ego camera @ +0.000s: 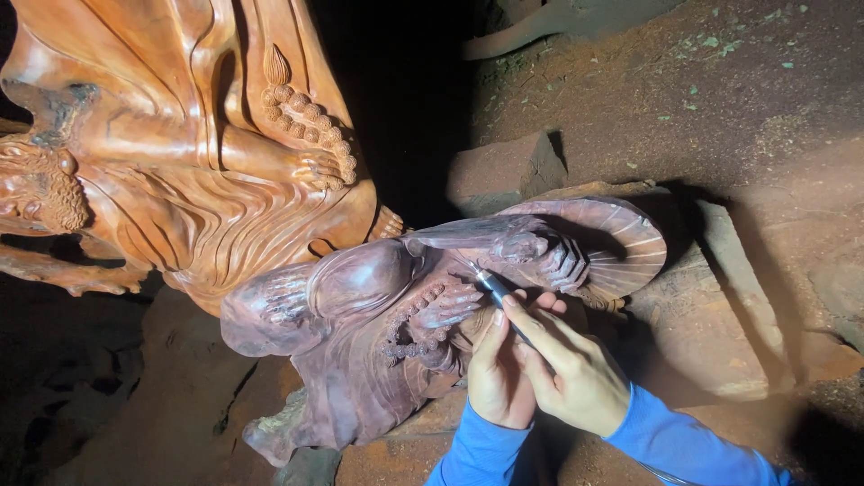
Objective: Using a handheld rotary power tool to carve intricate textures and details into a large wooden sculpture.
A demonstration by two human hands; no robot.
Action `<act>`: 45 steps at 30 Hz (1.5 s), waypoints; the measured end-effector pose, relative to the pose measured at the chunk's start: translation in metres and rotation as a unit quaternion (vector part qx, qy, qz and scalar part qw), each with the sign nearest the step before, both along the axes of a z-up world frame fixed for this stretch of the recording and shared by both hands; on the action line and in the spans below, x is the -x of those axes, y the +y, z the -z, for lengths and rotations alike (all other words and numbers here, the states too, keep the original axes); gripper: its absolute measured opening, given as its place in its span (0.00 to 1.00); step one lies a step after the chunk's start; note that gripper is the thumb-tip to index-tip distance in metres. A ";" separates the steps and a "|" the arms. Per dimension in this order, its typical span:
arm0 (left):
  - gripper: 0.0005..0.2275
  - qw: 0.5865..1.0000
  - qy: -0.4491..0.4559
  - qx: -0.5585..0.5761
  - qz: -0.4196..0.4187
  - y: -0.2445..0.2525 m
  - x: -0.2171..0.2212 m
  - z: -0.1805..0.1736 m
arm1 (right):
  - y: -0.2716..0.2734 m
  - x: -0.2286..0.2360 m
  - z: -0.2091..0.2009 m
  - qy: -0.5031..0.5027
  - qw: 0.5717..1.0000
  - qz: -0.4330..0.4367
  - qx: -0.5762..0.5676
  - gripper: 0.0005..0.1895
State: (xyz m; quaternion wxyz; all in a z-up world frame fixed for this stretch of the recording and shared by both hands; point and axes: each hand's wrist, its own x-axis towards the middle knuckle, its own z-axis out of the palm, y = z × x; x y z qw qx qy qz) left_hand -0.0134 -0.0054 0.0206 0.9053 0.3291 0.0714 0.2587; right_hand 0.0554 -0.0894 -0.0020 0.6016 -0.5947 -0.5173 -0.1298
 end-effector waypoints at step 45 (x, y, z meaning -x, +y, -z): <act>0.14 1.000 0.015 0.016 -0.021 0.002 -0.002 0.003 | 0.003 -0.005 0.001 -0.071 0.996 0.061 0.007 0.26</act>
